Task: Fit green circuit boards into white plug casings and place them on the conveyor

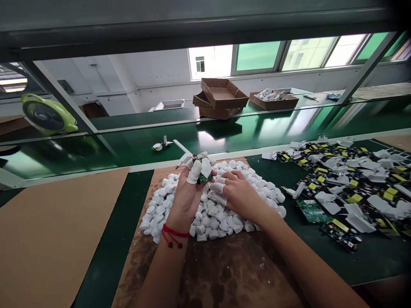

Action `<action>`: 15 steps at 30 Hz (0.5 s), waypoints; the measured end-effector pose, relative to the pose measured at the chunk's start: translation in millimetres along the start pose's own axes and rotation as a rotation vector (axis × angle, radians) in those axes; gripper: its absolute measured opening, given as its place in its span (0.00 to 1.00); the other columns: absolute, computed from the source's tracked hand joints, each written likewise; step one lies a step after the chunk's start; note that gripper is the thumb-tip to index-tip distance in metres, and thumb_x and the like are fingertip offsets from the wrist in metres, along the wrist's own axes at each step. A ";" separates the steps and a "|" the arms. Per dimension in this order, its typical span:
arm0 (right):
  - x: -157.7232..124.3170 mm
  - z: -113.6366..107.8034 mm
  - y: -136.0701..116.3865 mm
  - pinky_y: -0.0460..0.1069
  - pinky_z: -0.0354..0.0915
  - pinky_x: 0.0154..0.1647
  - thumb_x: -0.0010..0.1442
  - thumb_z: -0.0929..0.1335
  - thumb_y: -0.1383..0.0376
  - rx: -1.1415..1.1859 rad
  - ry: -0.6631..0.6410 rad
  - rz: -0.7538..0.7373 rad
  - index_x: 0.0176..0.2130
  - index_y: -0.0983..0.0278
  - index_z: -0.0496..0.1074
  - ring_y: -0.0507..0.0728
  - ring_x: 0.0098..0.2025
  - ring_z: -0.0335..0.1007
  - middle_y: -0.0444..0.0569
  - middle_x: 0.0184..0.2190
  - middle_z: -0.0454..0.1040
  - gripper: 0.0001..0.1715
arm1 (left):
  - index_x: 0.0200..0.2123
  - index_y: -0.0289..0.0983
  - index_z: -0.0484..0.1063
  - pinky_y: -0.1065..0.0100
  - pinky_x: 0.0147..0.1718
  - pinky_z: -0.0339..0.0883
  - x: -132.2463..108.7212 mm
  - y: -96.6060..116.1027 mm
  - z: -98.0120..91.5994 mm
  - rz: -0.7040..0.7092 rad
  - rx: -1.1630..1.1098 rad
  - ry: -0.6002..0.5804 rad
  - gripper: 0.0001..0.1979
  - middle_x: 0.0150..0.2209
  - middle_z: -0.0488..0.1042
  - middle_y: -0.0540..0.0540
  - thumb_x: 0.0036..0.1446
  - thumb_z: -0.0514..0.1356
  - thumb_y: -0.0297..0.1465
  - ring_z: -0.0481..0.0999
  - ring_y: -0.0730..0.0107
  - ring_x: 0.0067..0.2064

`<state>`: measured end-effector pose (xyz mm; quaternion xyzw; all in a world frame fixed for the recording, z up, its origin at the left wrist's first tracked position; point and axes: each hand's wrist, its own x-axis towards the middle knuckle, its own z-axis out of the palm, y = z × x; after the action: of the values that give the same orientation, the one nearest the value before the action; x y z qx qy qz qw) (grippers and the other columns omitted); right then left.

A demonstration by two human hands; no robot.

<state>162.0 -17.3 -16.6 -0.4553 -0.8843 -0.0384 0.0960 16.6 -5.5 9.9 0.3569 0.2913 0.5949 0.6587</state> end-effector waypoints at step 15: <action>-2.5 -3.8 20.8 0.52 0.59 0.39 0.45 0.62 0.79 -0.037 -0.021 0.391 0.27 0.66 0.71 0.63 0.40 0.66 0.56 0.29 0.74 0.14 | 0.41 0.36 0.73 0.71 0.29 0.72 -2.0 2.0 1.2 -0.010 0.000 0.023 0.18 0.32 0.76 0.49 0.48 0.68 0.38 0.78 0.70 0.31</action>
<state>180.8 -7.8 -13.8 -0.6204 -0.7792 -0.0304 0.0840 16.1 -7.5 12.1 0.3487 0.3006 0.5956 0.6583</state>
